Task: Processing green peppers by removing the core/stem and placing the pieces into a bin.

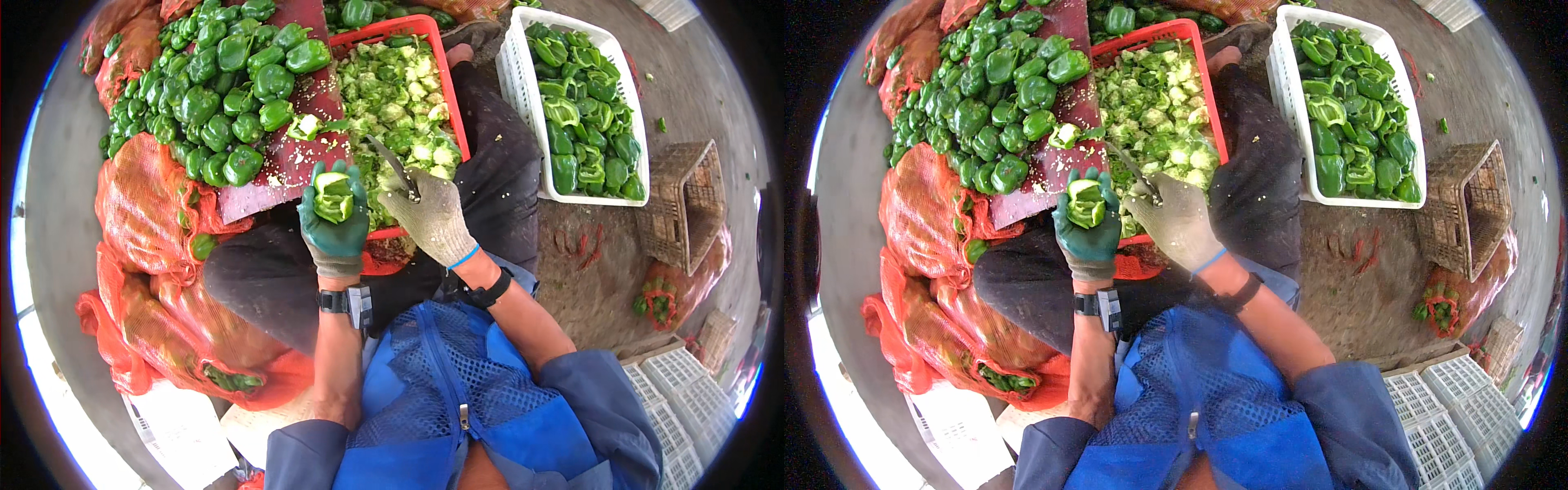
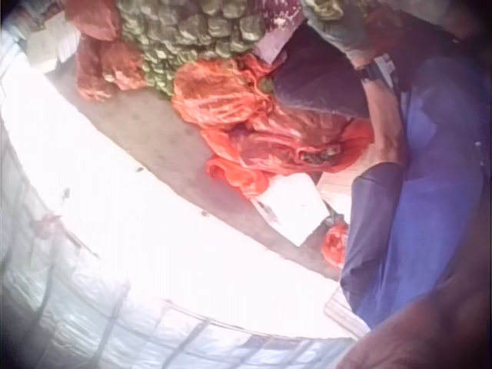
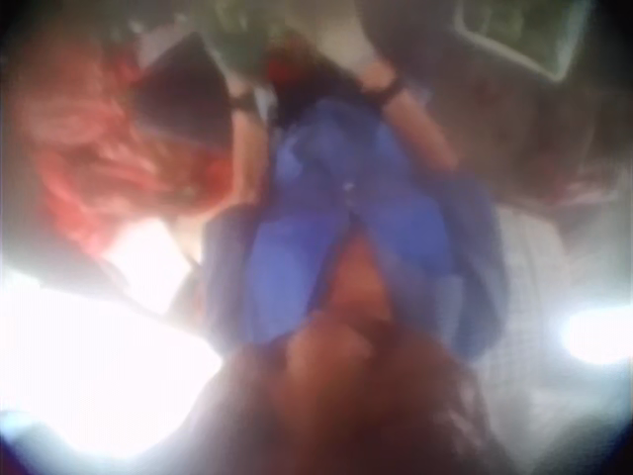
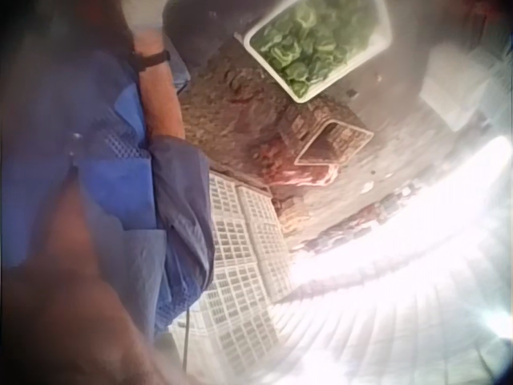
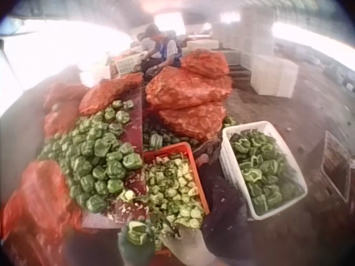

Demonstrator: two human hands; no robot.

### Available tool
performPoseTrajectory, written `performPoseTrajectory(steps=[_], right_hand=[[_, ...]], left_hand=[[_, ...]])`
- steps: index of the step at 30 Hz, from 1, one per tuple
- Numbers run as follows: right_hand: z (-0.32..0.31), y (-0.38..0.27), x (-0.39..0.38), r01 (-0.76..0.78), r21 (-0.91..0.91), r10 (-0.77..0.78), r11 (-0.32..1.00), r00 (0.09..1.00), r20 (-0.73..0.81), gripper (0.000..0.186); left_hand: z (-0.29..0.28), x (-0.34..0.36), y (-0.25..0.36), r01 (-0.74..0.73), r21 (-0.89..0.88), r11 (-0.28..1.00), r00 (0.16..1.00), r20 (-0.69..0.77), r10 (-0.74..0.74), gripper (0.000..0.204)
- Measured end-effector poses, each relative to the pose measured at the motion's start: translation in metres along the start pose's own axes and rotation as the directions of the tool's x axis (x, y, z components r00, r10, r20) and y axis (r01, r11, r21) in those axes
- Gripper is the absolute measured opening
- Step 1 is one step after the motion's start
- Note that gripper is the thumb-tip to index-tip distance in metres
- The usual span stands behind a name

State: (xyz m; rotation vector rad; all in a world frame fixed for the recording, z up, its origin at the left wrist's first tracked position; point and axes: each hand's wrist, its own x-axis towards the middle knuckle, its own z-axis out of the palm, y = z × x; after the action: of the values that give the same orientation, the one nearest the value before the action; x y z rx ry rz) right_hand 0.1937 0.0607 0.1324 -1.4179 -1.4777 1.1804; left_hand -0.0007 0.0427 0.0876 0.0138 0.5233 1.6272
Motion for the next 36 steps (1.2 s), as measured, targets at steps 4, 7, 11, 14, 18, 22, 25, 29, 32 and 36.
performPoseTrajectory(steps=[4,7,11,14,18,22,25,29,32,36], right_hand=[[-0.014,-0.015,-0.004,0.007,-0.092,-0.003,0.996,0.999,0.049,0.029],[-0.006,-0.011,-0.004,0.086,-0.062,-0.079,0.994,0.991,0.104,0.025],[0.006,0.003,0.001,0.128,-0.209,-0.087,0.970,0.977,0.194,0.039],[0.009,0.012,0.001,0.127,-0.218,-0.082,0.968,0.976,0.202,0.042],[0.001,0.019,0.003,-0.177,-0.149,0.212,0.973,0.939,0.269,0.037],[0.002,0.024,0.002,-0.266,-0.049,0.267,0.963,0.909,0.319,0.032],[0.005,0.025,-0.002,-0.078,-0.131,0.114,0.988,0.950,0.291,0.030],[0.007,0.019,-0.013,-0.040,-0.068,0.055,0.997,0.967,0.247,0.035],[-0.005,0.029,-0.010,-0.242,0.033,0.236,0.970,0.964,0.122,0.039],[-0.013,0.022,-0.006,-0.085,-0.069,0.090,0.994,0.994,0.069,0.039]], left_hand=[[0.001,-0.006,-0.012,0.043,0.054,0.998,0.999,-0.003,-0.043,0.055],[0.003,-0.009,-0.027,0.037,0.178,0.983,0.998,0.052,-0.047,0.055],[0.008,-0.019,-0.043,0.078,0.251,0.965,0.997,0.010,-0.083,0.052],[0.015,-0.026,-0.049,0.082,0.348,0.934,0.996,0.015,-0.093,0.049],[0.012,-0.029,-0.057,0.060,0.439,0.897,0.997,0.015,-0.074,0.050],[0.004,-0.030,-0.064,0.002,0.536,0.844,1.000,0.020,-0.015,0.050],[-0.009,-0.031,-0.064,-0.169,0.820,0.546,0.986,0.147,0.085,0.051],[-0.024,-0.024,-0.060,-0.008,0.537,0.844,1.000,0.005,0.007,0.048],[-0.005,-0.022,-0.057,0.049,0.332,0.942,0.999,-0.027,-0.042,0.045],[-0.004,-0.029,-0.055,-0.270,0.873,0.407,0.962,0.228,0.149,0.042]])
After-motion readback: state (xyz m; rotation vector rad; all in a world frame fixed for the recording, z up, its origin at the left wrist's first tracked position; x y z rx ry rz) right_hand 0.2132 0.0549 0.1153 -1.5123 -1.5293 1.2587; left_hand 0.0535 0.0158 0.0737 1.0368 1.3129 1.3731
